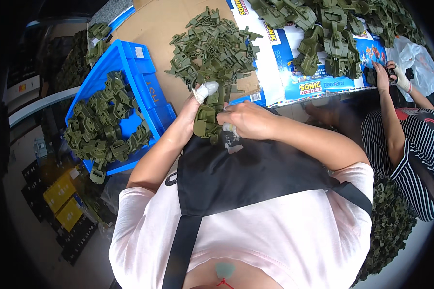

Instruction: The person sorts small, green, plastic components from a large pile on a table into a blue plastic crate. They pick up handfuls of the parts, briefly inspect or separate them, and place them into the crate. The task is performed by hand without tools.

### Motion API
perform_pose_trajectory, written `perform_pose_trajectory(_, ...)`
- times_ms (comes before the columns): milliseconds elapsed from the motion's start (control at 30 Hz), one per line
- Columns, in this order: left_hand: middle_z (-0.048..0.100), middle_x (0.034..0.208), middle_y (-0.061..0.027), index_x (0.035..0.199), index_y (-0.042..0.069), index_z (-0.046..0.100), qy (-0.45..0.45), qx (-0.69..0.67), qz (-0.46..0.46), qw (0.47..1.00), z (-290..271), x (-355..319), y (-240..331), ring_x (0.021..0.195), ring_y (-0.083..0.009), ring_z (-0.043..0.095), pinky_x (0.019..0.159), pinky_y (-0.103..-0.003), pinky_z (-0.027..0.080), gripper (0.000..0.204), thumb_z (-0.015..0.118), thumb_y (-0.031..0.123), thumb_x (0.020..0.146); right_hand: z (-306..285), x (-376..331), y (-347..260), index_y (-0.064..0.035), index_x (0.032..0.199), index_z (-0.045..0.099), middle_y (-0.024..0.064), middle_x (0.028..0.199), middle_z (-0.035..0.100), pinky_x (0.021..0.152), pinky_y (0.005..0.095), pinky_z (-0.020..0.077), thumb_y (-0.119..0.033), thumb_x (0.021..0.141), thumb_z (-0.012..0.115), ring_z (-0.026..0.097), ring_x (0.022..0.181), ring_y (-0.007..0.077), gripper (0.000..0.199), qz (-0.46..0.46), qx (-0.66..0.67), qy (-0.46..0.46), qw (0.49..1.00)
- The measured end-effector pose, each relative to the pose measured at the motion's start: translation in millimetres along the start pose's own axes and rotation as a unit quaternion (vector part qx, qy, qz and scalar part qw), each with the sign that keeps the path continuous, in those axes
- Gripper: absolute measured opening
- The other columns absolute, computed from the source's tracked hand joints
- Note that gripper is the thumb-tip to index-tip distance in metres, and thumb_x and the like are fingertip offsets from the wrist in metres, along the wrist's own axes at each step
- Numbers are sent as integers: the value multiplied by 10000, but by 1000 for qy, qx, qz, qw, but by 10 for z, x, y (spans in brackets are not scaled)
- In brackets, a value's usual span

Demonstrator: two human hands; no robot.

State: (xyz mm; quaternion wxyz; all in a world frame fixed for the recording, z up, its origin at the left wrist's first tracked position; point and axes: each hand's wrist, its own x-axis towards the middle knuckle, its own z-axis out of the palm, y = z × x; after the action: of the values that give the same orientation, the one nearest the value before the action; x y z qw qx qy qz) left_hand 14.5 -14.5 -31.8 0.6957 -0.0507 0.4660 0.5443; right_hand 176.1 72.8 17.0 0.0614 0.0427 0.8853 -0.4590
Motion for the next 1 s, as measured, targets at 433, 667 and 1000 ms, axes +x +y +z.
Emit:
perform_pose_trajectory(433,612,894,-92,1063,67,529,14,-80,84,993,-434,-307,240,809,-192,616,657,-320,530,354,601,330,838,-195,469,343,-109,1085,593,125,944,631,732,312,501,-67,786,578,623,834,282,303,131,392,67,908)
perform_pose_trajectory(667,546,1109,-101,1256,151,388,113,-3,350,930,-630,-541,467,973,-298,581,810,-423,507,427,562,234,874,761,1255,577,-165,1393,225,270,1162,409,842,410,458,-290,675,673,510,1014,418,854,208,-206,81,953)
perform_pose_trajectory(1000,453,1226,-88,1322,147,274,57,73,366,926,-342,-225,337,1062,-268,531,845,-385,491,680,661,93,766,79,480,57,-116,1428,114,249,1368,331,1012,351,315,-100,786,573,374,1246,352,789,35,206,224,952)
